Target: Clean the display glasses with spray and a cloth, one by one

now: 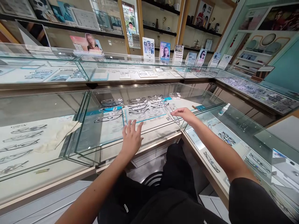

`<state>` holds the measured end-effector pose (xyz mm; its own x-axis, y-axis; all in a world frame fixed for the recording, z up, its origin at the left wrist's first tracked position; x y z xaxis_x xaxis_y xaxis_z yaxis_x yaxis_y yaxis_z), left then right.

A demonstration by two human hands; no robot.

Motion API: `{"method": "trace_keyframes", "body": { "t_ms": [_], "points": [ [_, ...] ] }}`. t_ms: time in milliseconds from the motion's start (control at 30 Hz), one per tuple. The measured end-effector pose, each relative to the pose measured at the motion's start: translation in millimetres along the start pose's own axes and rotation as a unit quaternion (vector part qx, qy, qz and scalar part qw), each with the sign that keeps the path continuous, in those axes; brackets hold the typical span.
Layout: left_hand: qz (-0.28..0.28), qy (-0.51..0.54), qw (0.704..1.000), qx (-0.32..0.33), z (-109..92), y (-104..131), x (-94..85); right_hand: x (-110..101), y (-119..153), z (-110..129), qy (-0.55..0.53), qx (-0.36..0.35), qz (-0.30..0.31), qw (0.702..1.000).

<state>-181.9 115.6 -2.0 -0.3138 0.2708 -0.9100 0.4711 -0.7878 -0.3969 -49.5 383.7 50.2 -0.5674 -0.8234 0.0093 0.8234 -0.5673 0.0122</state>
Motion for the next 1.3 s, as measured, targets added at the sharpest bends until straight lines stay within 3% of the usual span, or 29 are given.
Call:
{"method": "trace_keyframes", "body": {
  "t_ms": [233,400,467,533,600,633,667,733,767,833,867,1000,1067,1133,1200,1300],
  "points": [
    [0.028,0.001,1.000,0.008,7,-14,24.1,33,-2,0,-0.036,0.008,0.016,0.999],
    [0.034,-0.019,0.999,0.005,3,-13,21.9,56,-10,-3,-0.054,-0.003,0.027,0.998],
    [0.042,0.020,0.999,-0.002,6,-17,15.8,65,-18,-3,-0.057,-0.011,0.028,0.998],
    [0.058,0.139,0.988,-0.030,17,-31,8.3,75,-28,6,-0.047,-0.057,0.031,0.997],
    [0.092,0.335,0.933,-0.095,37,-53,5.7,89,-36,30,-0.014,-0.159,0.039,0.986],
    [0.115,0.439,0.880,-0.139,47,-65,7.6,98,-39,44,0.013,-0.221,0.045,0.974],
    [0.168,0.536,0.809,-0.172,50,-77,14.0,106,-40,57,0.044,-0.281,0.047,0.958],
    [0.276,0.676,0.663,-0.164,40,-100,16.2,124,-44,79,0.111,-0.372,0.044,0.920],
    [0.303,0.716,0.610,-0.153,39,-112,12.7,132,-48,86,0.144,-0.402,0.042,0.903],
    [0.309,0.765,0.548,-0.140,46,-135,5.7,147,-59,96,0.199,-0.438,0.041,0.876],
    [0.294,0.777,0.539,-0.136,53,-146,3.5,154,-66,100,0.221,-0.448,0.045,0.865],
    [0.218,0.776,0.577,-0.132,87,-177,4.8,174,-92,110,0.265,-0.475,0.063,0.837],
    [0.180,0.767,0.600,-0.139,103,-186,9.3,178,-104,114,0.248,-0.483,0.049,0.838],
    [0.111,0.752,0.632,-0.150,123,-192,11.7,177,-120,113,0.188,-0.464,0.020,0.866],
    [0.027,0.722,0.673,-0.157,142,-193,11.6,178,-144,98,0.094,-0.397,0.019,0.913],
    [-0.035,0.666,0.729,-0.156,154,-187,15.1,201,-177,52,-0.055,-0.232,0.121,0.964]
  ]
}}
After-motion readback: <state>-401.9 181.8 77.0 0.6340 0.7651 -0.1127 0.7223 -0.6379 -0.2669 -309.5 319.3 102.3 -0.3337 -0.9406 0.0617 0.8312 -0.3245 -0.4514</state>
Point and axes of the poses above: each hand's wrist, its own y-axis away from the middle knuckle, its own x-axis out of the palm, z = x × y, the point moved 10 cm from there along -y, towards the middle knuckle, and after that the axes turned 12 degrees about -y, right-handed, at the moved point
